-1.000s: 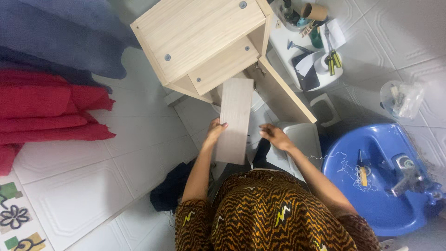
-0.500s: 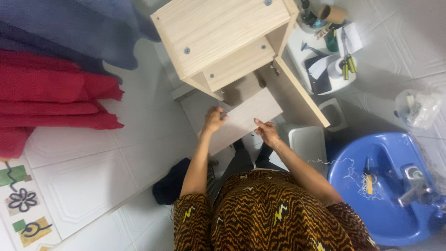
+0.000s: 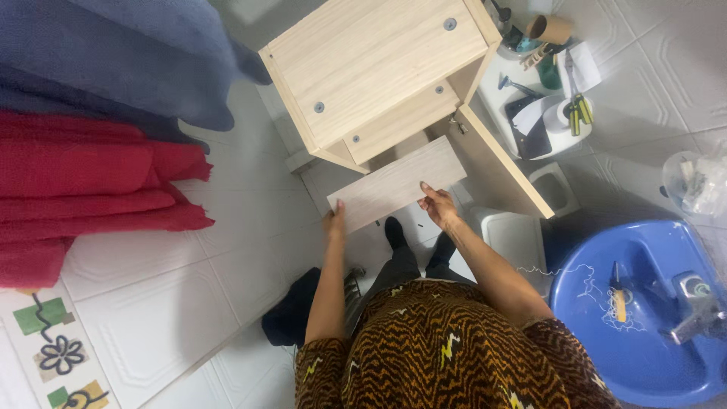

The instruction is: The person uses a screwdriver to tighten a towel ring on a tiled wall, then moves to a small wooden cabinet where they remove a shelf and thread a white cord through it. The person handles the screwdriver, towel ring, wooden shelf, and cord.

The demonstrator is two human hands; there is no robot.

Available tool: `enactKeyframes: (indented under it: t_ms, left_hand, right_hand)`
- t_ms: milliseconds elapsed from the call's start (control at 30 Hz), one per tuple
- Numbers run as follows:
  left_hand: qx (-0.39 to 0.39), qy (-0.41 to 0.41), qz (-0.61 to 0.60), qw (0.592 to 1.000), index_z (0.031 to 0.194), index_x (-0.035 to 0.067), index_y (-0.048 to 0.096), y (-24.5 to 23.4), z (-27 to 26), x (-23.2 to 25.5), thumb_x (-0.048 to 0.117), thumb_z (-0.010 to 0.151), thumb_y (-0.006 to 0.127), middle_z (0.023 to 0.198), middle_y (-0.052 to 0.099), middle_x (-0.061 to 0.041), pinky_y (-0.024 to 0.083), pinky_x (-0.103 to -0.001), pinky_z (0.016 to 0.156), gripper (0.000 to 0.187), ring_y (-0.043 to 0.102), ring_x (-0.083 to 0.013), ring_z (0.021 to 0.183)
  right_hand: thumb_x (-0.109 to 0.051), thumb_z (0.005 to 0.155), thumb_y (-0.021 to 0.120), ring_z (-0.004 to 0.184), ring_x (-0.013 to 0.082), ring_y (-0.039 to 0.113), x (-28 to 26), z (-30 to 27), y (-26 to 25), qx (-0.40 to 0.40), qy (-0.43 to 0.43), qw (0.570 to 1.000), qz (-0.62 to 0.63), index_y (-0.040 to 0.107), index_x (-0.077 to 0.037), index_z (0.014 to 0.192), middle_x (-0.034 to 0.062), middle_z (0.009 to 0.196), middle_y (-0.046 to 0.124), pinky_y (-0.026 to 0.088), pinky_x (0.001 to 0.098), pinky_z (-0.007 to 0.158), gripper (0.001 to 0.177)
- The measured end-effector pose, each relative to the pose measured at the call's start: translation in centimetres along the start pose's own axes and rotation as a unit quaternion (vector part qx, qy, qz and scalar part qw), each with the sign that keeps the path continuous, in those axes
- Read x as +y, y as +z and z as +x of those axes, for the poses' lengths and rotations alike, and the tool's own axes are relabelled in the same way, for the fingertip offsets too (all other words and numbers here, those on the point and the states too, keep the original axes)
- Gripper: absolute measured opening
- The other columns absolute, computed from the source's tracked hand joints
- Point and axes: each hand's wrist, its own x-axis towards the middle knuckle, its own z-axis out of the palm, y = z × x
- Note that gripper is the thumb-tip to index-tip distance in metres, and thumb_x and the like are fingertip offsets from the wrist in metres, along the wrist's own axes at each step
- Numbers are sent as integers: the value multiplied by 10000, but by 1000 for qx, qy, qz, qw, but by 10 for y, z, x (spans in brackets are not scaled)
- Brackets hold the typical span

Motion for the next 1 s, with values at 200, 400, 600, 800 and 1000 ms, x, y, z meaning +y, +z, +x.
enactKeyframes:
  t_ms: [200,400,600,800,1000]
  left_hand:
    - [-50,-31,-199,978,1478,-44,470,13,4,1,456,966,678,1486,522,-218,340,-492,1125,746,481,-346,1356]
    - [-116,-15,-326,938,1441,-75,475,17,0,3,414,910,716,1450,570,-224,437,-463,1125,762,564,-341,1304]
    - [-103,-47,-290,950,1518,-47,389,13,-5,3,418,944,686,1491,500,-242,395,-476,1116,796,511,-351,1335]
    - [-125,-36,-320,938,1508,-50,393,14,-4,2,455,902,699,1538,474,-231,358,-447,1179,846,466,-346,1399]
    - [-115,-29,-282,952,1530,-48,379,14,-3,1,471,939,684,1528,456,-228,313,-456,1180,843,435,-339,1404]
  right_hand:
    - [-201,844,844,659,190,582,-8,7,0,-36,6,999,17,567,50,1033,83,813,638,462,305,592,419]
    - [-231,851,836,671,166,574,-11,12,-4,-11,4,1000,-11,619,43,1055,35,805,608,483,289,625,405]
    - [-293,928,830,646,155,510,-11,15,-7,-53,2,998,-39,653,19,1037,69,774,533,450,285,625,375]
    - [-235,868,808,685,153,577,-11,20,-5,-13,22,1000,-5,655,-21,1005,34,851,604,439,294,597,296]
    - [-268,908,810,666,157,561,-12,21,-3,-43,13,999,-21,672,32,1044,54,817,573,429,296,583,357]
